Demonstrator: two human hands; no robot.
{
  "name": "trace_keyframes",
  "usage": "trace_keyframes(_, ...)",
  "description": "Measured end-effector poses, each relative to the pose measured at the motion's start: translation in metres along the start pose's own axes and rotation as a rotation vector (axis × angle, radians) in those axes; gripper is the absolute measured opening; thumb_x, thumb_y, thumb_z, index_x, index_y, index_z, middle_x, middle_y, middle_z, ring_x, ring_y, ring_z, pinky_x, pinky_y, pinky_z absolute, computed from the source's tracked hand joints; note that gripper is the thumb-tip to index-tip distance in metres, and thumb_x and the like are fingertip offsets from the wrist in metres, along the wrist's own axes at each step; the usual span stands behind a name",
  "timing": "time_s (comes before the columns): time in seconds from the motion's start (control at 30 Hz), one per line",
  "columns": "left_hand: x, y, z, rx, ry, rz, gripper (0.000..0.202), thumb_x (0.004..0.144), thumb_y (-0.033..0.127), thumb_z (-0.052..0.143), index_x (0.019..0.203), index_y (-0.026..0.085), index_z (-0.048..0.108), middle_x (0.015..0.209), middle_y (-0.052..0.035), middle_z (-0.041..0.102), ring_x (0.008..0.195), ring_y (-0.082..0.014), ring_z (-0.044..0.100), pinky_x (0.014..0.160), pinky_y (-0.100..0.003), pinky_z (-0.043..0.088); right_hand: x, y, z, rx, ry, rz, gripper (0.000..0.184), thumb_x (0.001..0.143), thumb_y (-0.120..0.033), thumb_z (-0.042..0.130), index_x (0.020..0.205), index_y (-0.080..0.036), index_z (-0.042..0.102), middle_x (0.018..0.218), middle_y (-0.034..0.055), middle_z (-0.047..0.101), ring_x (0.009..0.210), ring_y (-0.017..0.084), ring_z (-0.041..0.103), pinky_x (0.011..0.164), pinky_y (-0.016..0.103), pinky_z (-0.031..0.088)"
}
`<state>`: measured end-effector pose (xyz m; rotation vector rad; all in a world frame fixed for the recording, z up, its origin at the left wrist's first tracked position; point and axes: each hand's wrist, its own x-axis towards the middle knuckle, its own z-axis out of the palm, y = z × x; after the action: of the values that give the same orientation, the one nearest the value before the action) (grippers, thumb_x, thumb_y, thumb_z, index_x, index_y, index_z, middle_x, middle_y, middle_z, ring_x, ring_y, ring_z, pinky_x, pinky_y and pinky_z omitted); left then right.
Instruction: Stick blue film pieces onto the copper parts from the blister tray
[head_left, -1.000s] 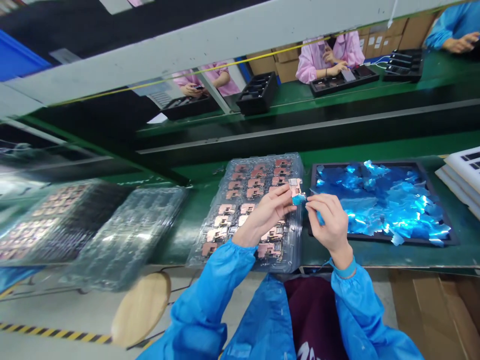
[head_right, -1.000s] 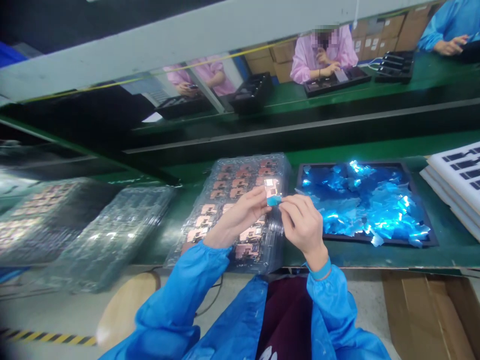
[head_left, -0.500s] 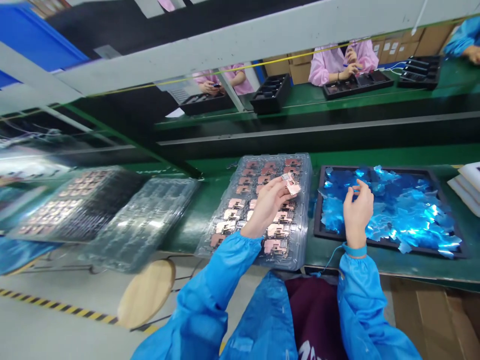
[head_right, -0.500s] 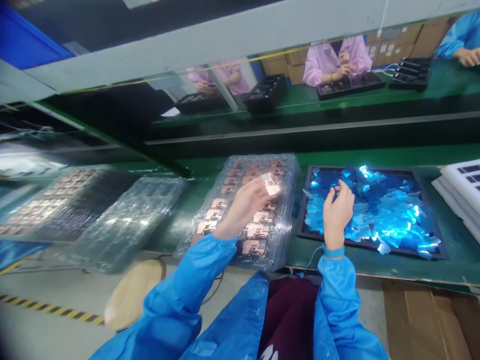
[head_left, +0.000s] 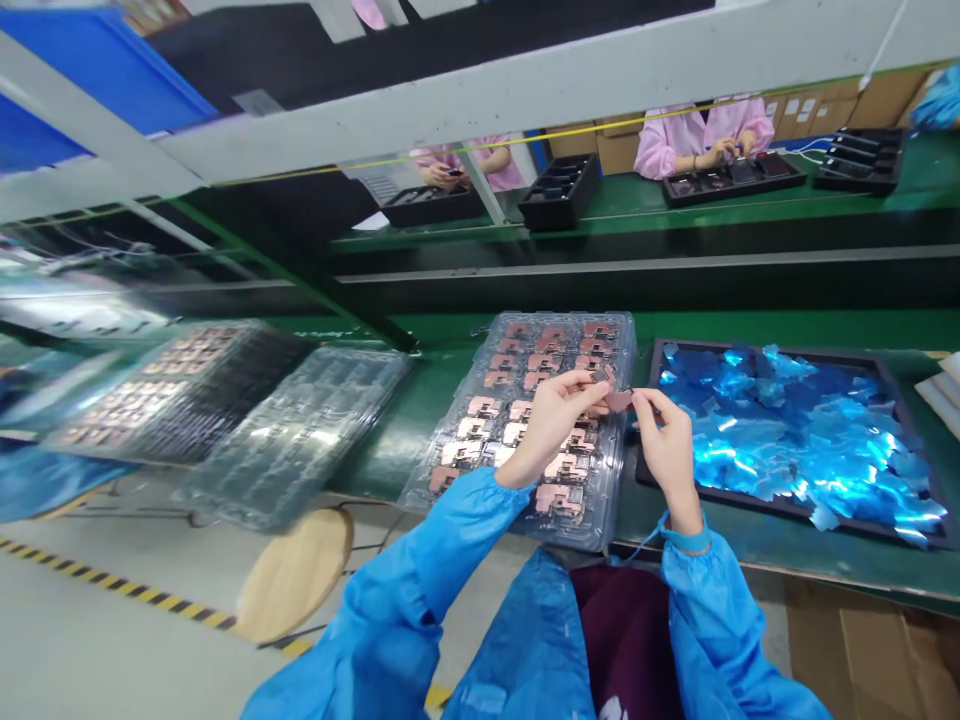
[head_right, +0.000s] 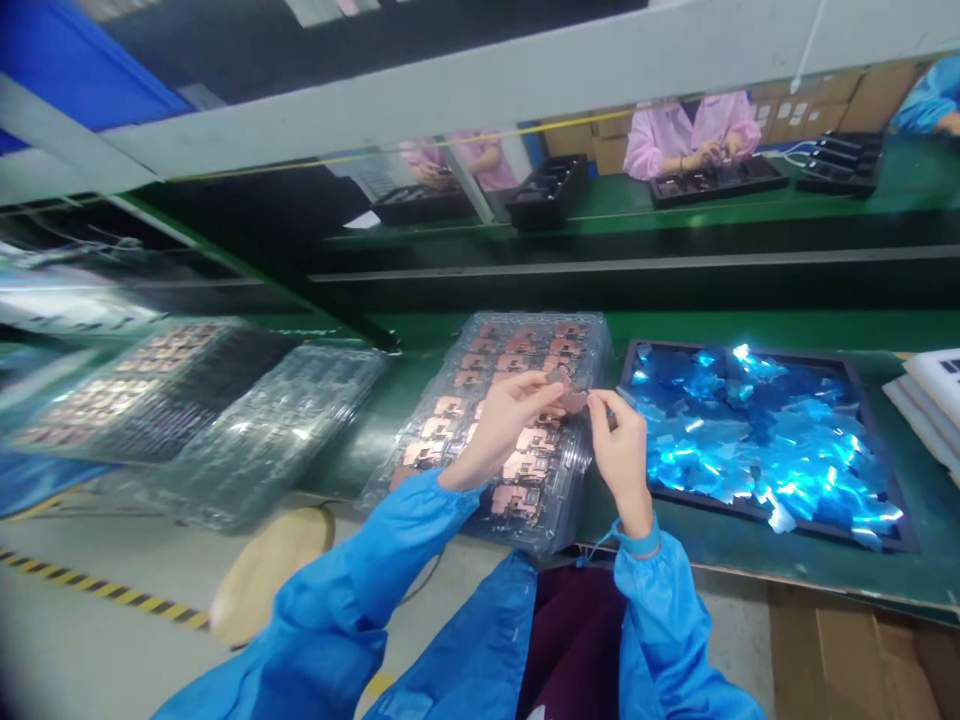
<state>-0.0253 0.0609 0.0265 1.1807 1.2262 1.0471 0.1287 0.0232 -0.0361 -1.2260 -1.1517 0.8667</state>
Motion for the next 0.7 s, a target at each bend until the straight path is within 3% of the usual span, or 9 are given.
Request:
trace_keyframes(0.1,0.010,0.024,-0.030,0.167,-0.032,0.082,0.030,0.085,0.043,0.085,0.095,0.016,0.081,0.090,-0.0098,0.082,0.083,-0.0239,0.079,0.082,-0.036,0.066,0.001,-0.001,-0.009,0.057,0.007,0.015,0.033,0.107,-0.047,0.056,0.112,-0.023,0.078,0.109,0.0083,0.082,0.097,0.022,0.078,0.077,0.033,0.062)
trace_keyframes(0.2,0.036,0.047,-0.071,0.345,0.020,0.164,0.041,0.086,0.039,0.085,0.119,0.016,0.079,0.095,-0.0107,0.084,0.086,-0.0252,0.080,0.084,-0.038,0.065,0.001,-0.002,-0.018,0.044,0.075,0.005,0.031,0.107,-0.047,0.059,0.114,-0.023,0.078,0.108,0.0088,0.083,0.096,0.023,0.079,0.077,0.034,0.063)
trace_keyframes(0.3,0.078,0.052,-0.112,0.517,0.061,0.215,0.037,0.083,0.038,0.087,0.110,0.016,0.078,0.098,-0.0127,0.084,0.082,-0.0252,0.079,0.079,-0.037,0.065,0.003,-0.001,-0.022,0.002,0.117,-0.012,0.031,0.106,-0.046,0.062,0.113,-0.023,0.079,0.107,0.0091,0.083,0.095,0.023,0.080,0.077,0.035,0.064)
trace_keyframes(0.37,0.110,0.045,-0.130,0.605,0.007,0.216,0.029,0.084,0.037,0.085,0.102,0.015,0.078,0.093,-0.0123,0.083,0.075,-0.0236,0.077,0.075,-0.036,0.063,0.005,0.001,-0.022,-0.020,0.127,-0.017,0.031,0.106,-0.046,0.062,0.112,-0.022,0.080,0.107,0.0092,0.083,0.095,0.023,0.080,0.076,0.035,0.065)
trace_keyframes(0.43,0.142,0.035,-0.137,0.683,-0.064,0.246,0.024,0.086,0.034,0.080,0.099,0.014,0.079,0.090,-0.0101,0.082,0.072,-0.0213,0.075,0.073,-0.034,0.061,0.007,0.003,-0.020,-0.037,0.125,-0.014,0.031,0.106,-0.046,0.062,0.111,-0.022,0.080,0.107,0.0094,0.084,0.095,0.023,0.080,0.077,0.035,0.065)
trace_keyframes(0.53,0.178,0.019,-0.129,0.758,-0.097,0.352,0.017,0.088,0.030,0.076,0.096,0.016,0.080,0.096,-0.0083,0.081,0.080,-0.0205,0.074,0.079,-0.033,0.058,0.008,0.006,-0.017,-0.074,0.101,0.004,0.032,0.106,-0.047,0.061,0.112,-0.022,0.080,0.108,0.0096,0.083,0.097,0.024,0.080,0.081,0.037,0.065)
trace_keyframes(0.7,0.201,0.002,-0.111,0.773,-0.132,0.375,0.011,0.088,0.024,0.073,0.092,0.017,0.081,0.097,-0.0090,0.080,0.086,-0.0239,0.072,0.084,-0.034,0.054,0.008,0.010,-0.018,-0.114,0.090,0.038,0.032,0.105,-0.048,0.061,0.111,-0.023,0.080,0.109,0.0100,0.084,0.097,0.026,0.081,0.082,0.041,0.066)
